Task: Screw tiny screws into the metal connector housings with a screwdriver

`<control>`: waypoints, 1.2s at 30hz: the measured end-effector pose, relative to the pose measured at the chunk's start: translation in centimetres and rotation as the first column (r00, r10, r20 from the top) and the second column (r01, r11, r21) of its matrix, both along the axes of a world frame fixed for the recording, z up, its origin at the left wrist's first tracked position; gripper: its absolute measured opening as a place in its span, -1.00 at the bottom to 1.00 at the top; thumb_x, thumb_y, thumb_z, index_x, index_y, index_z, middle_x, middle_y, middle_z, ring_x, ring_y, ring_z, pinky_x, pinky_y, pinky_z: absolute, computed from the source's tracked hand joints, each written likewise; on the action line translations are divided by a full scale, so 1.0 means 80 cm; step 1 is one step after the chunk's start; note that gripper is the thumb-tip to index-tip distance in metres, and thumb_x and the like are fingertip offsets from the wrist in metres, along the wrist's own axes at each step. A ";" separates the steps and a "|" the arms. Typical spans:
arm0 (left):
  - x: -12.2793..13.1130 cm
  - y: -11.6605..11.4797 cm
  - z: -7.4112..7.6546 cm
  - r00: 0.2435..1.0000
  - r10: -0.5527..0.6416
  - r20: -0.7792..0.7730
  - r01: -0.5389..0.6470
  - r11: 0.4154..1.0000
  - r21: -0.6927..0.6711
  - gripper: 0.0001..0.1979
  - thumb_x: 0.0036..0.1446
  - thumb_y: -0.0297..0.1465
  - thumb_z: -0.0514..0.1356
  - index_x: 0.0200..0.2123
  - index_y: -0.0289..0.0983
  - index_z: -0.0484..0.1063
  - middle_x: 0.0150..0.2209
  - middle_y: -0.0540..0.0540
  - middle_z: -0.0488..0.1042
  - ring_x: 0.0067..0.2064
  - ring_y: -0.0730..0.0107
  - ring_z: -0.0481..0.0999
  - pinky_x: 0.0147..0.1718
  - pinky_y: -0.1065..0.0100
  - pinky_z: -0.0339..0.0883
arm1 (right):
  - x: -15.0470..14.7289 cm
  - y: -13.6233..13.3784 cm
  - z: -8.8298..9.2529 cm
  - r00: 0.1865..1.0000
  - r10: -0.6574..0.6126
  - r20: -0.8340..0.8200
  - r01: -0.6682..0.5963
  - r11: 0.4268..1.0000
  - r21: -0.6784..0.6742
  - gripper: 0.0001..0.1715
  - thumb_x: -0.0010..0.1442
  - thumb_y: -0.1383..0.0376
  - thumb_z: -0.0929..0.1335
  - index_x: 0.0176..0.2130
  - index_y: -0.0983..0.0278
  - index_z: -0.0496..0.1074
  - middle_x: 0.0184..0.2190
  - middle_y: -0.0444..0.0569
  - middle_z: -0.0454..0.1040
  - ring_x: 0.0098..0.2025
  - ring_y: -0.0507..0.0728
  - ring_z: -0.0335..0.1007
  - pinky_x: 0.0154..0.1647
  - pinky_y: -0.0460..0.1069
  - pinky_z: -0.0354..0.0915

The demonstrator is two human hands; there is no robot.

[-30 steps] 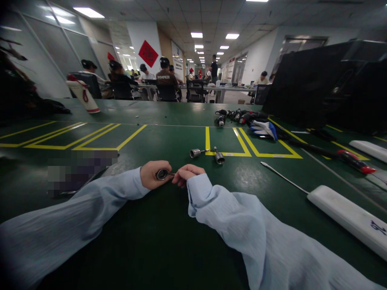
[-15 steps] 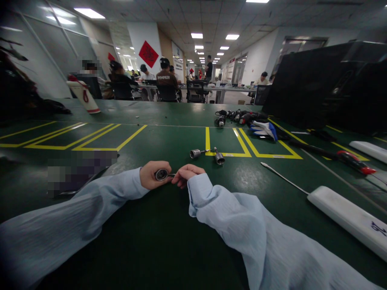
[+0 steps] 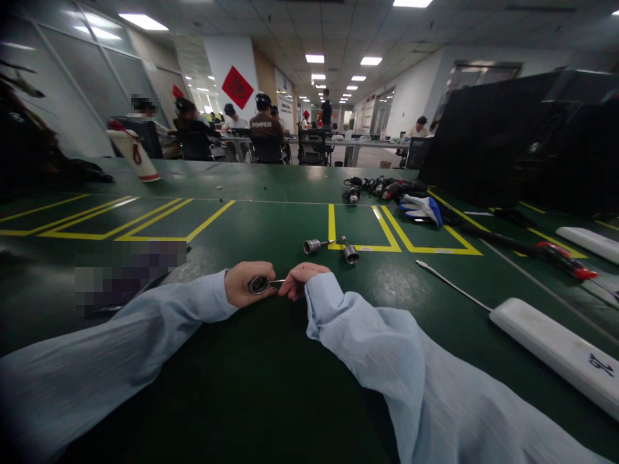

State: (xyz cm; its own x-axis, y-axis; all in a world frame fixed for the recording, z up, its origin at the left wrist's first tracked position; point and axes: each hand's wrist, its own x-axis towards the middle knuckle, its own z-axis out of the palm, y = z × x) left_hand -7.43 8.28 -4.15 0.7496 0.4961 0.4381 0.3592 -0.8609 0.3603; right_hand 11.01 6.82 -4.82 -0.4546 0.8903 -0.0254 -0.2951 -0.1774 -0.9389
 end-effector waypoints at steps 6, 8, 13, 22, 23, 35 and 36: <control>0.001 -0.001 0.004 1.000 -0.010 0.013 0.011 0.997 -0.071 -0.83 -0.04 -0.34 0.12 -0.53 -0.32 0.24 -0.59 0.02 0.25 -0.55 0.55 0.23 -0.56 0.50 0.13 | -0.001 -0.011 0.004 0.998 -0.044 -0.047 0.045 0.999 0.030 -0.85 -0.23 0.29 0.32 -0.69 0.34 0.34 -0.70 -0.04 0.47 -0.70 -0.01 0.29 -0.68 -0.12 0.20; 0.001 -0.002 0.004 1.000 0.001 0.007 0.000 0.999 -0.047 -0.83 -0.03 -0.33 0.11 -0.52 -0.32 0.24 -0.58 0.01 0.25 -0.55 0.55 0.23 -0.56 0.50 0.13 | -0.001 -0.018 0.003 0.997 -0.066 -0.045 0.070 0.993 0.093 -0.86 -0.16 0.30 0.32 -0.64 0.34 0.37 -0.67 -0.06 0.47 -0.66 -0.02 0.31 -0.64 -0.13 0.23; 0.000 0.000 0.000 1.000 0.009 -0.026 -0.009 1.000 0.017 -0.84 -0.02 -0.34 0.09 -0.51 -0.32 0.23 -0.56 0.01 0.25 -0.53 0.54 0.23 -0.56 0.50 0.13 | 0.000 -0.022 0.003 0.998 -0.056 -0.011 0.057 0.983 0.176 -0.85 -0.09 0.31 0.32 -0.58 0.35 0.40 -0.63 -0.07 0.48 -0.63 -0.02 0.32 -0.61 -0.12 0.26; 0.001 0.006 -0.003 0.998 -0.056 -0.007 0.056 0.998 -0.037 -0.85 -0.03 -0.35 0.12 -0.50 -0.33 0.26 -0.56 0.00 0.27 -0.51 0.54 0.26 -0.53 0.49 0.15 | 0.002 0.000 0.010 0.999 0.046 0.021 -0.045 0.997 -0.068 -0.81 -0.17 0.40 0.25 -0.72 0.36 0.33 -0.71 0.01 0.45 -0.70 0.00 0.28 -0.69 -0.12 0.19; 0.001 0.005 -0.002 0.998 -0.061 0.001 0.061 0.997 -0.043 -0.85 -0.03 -0.35 0.13 -0.50 -0.33 0.26 -0.56 0.00 0.27 -0.52 0.54 0.26 -0.52 0.49 0.15 | 0.003 0.000 0.009 0.998 0.051 0.021 -0.050 0.996 -0.070 -0.81 -0.17 0.40 0.25 -0.72 0.36 0.33 -0.71 0.01 0.45 -0.70 0.00 0.28 -0.69 -0.12 0.18; 0.000 0.000 0.001 0.996 0.059 -0.066 -0.057 0.998 0.030 -0.82 -0.02 -0.32 0.11 -0.51 -0.31 0.23 -0.56 0.03 0.25 -0.53 0.56 0.23 -0.54 0.50 0.13 | 0.000 -0.023 0.006 0.996 -0.091 0.000 0.090 0.989 0.120 -0.87 -0.14 0.33 0.30 -0.62 0.34 0.34 -0.67 -0.11 0.47 -0.66 -0.05 0.30 -0.64 -0.15 0.25; 0.000 0.000 0.002 0.995 0.064 -0.076 -0.061 0.997 0.050 -0.83 -0.01 -0.32 0.10 -0.50 -0.31 0.23 -0.56 0.03 0.25 -0.53 0.55 0.24 -0.54 0.50 0.13 | 0.001 -0.024 0.007 0.996 -0.093 0.008 0.091 0.988 0.127 -0.87 -0.13 0.33 0.30 -0.63 0.34 0.35 -0.67 -0.11 0.47 -0.66 -0.05 0.30 -0.64 -0.15 0.25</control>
State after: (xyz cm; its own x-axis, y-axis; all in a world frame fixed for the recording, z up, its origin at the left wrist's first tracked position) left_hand -7.45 8.25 -4.01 0.7502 0.5230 0.4045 0.4380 -0.8514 0.2885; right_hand 11.07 4.93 -4.24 -0.3709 0.9248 0.0843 -0.2918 -0.0299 -0.9560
